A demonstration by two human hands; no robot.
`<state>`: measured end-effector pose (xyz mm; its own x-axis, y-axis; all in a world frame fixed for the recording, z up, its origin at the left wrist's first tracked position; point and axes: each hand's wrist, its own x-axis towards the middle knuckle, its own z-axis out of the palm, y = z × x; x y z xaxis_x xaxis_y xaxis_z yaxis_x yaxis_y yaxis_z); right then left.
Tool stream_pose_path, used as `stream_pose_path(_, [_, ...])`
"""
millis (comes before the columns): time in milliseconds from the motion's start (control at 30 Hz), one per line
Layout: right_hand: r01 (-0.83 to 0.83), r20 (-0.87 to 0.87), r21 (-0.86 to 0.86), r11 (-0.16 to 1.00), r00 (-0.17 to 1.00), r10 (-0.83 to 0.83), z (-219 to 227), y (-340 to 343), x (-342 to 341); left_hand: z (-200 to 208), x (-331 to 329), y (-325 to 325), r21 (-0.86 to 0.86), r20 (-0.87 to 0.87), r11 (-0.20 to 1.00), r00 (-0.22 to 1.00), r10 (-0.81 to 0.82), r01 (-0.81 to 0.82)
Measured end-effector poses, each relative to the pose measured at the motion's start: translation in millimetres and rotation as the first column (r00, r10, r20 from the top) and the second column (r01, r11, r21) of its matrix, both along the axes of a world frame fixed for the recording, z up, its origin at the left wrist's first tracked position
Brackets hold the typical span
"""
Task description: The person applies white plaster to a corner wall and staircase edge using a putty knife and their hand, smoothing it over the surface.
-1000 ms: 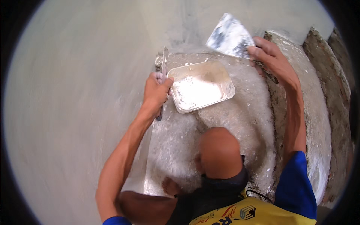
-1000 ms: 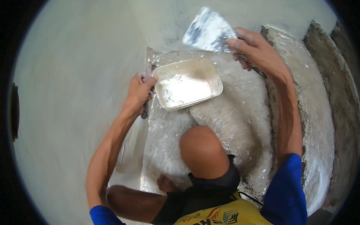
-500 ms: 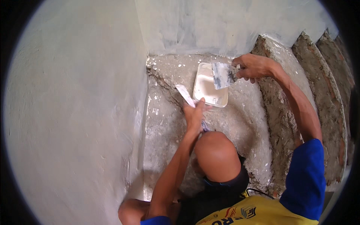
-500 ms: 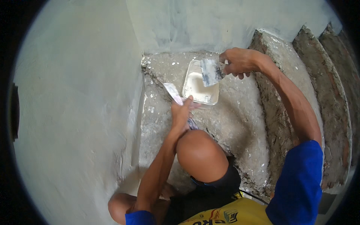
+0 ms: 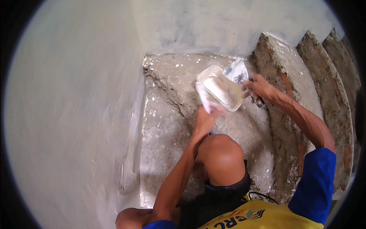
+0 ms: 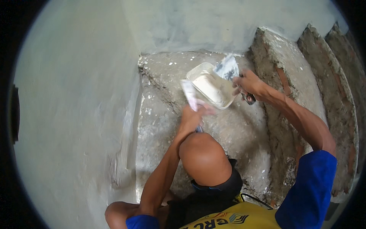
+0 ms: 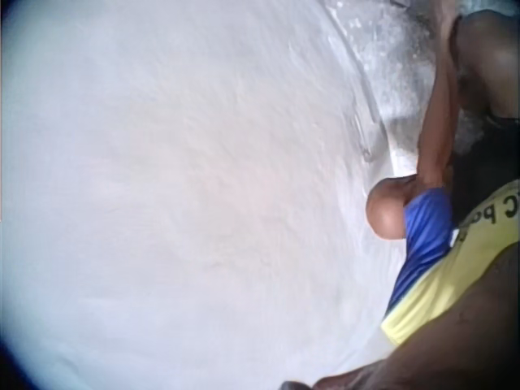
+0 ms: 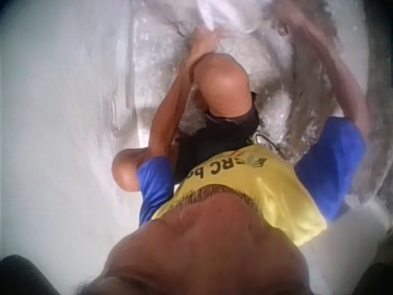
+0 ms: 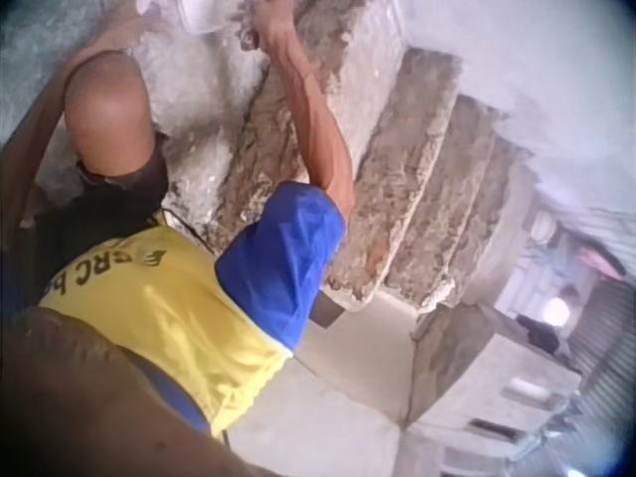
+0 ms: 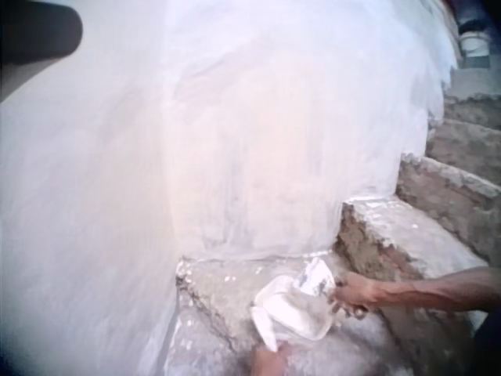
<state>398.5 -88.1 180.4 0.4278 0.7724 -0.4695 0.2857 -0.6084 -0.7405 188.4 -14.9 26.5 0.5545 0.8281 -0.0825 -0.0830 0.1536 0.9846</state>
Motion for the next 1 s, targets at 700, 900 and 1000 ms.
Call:
stream_pose_path(700, [-0.500,0.753,-0.657,0.564,-0.417,0.509,4,100,7,-10,40,81,0.108,0.016,0.992,0.997,-0.070,0.068])
stream_pose_path(900, [-0.571,0.746,-0.664,0.482,-0.470,0.472,-32,128,-8,-17,38,93,0.264,0.067,0.961,0.993,-0.101,0.080])
stream_pose_path(1000, [-0.577,0.736,-0.668,0.470,-0.417,0.534,-48,128,-14,-14,39,89,0.293,-0.044,0.949,0.993,-0.107,0.115])
